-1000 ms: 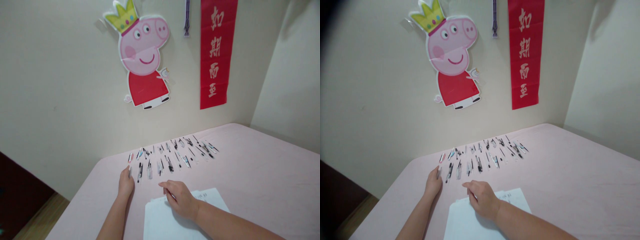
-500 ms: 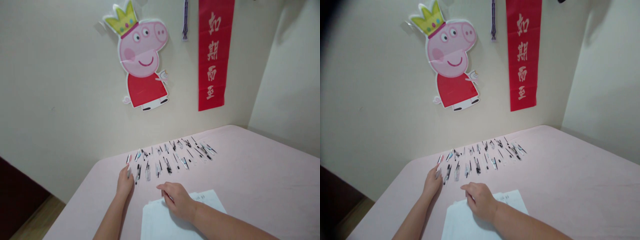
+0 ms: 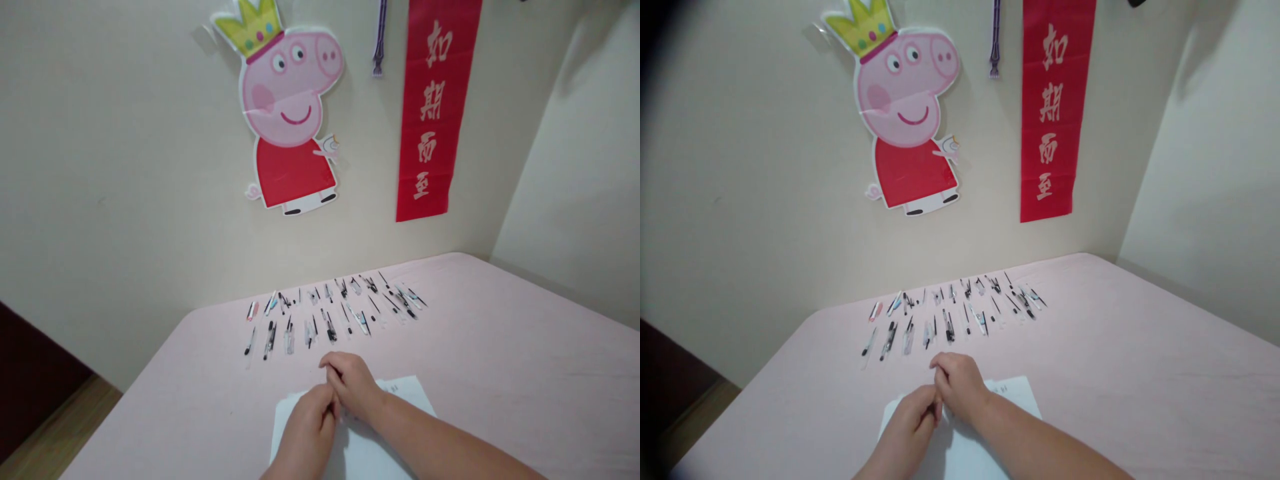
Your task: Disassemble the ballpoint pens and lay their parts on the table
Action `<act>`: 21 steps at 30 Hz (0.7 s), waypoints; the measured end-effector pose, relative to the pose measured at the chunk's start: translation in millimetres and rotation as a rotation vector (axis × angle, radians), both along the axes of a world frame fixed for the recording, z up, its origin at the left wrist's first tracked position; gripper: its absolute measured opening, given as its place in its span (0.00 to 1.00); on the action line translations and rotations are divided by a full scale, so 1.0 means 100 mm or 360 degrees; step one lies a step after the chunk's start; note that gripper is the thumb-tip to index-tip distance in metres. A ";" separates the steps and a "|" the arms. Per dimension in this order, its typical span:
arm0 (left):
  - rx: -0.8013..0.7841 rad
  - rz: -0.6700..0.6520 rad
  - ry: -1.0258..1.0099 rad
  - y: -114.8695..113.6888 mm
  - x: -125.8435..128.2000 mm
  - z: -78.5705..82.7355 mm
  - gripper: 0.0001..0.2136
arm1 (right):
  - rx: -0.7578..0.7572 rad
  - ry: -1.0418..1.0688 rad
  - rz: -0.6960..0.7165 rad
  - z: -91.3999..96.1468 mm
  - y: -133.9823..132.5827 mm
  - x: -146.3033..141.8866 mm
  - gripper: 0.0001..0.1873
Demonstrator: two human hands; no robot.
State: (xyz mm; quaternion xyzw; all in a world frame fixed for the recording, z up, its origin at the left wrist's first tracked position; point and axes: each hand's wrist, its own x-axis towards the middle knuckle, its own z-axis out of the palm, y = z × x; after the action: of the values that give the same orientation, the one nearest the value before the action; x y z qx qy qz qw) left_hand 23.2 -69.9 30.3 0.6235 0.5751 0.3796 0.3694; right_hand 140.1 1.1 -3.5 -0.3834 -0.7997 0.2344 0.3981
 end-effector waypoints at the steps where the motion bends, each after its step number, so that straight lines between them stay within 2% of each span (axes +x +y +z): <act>1: -0.0031 0.0003 -0.0048 -0.02 0.04 -0.01 0.11 | -0.0066 0.0008 -0.0031 -0.01 0.02 0.01 0.15; 7: -0.0101 -0.0024 -0.0216 -0.04 0.20 -0.21 0.11 | -0.0308 -0.0077 -0.0089 -0.12 0.15 -0.01 0.14; 14: -0.0012 -0.0191 0.0177 -0.03 0.19 -0.35 0.11 | -0.0453 -0.0196 -0.0012 -0.12 0.18 0.00 0.15; 21: 0.0049 -0.0294 0.0246 0.01 0.12 -0.43 0.11 | -0.0479 -0.0203 -0.0032 -0.10 0.16 -0.02 0.15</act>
State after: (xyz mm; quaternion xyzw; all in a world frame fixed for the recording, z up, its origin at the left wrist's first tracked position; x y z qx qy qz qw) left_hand 34.7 -68.7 -12.8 0.7068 0.5361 0.3037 0.3477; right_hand 138.6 17.5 -13.0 -0.4608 -0.7753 0.3228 0.2868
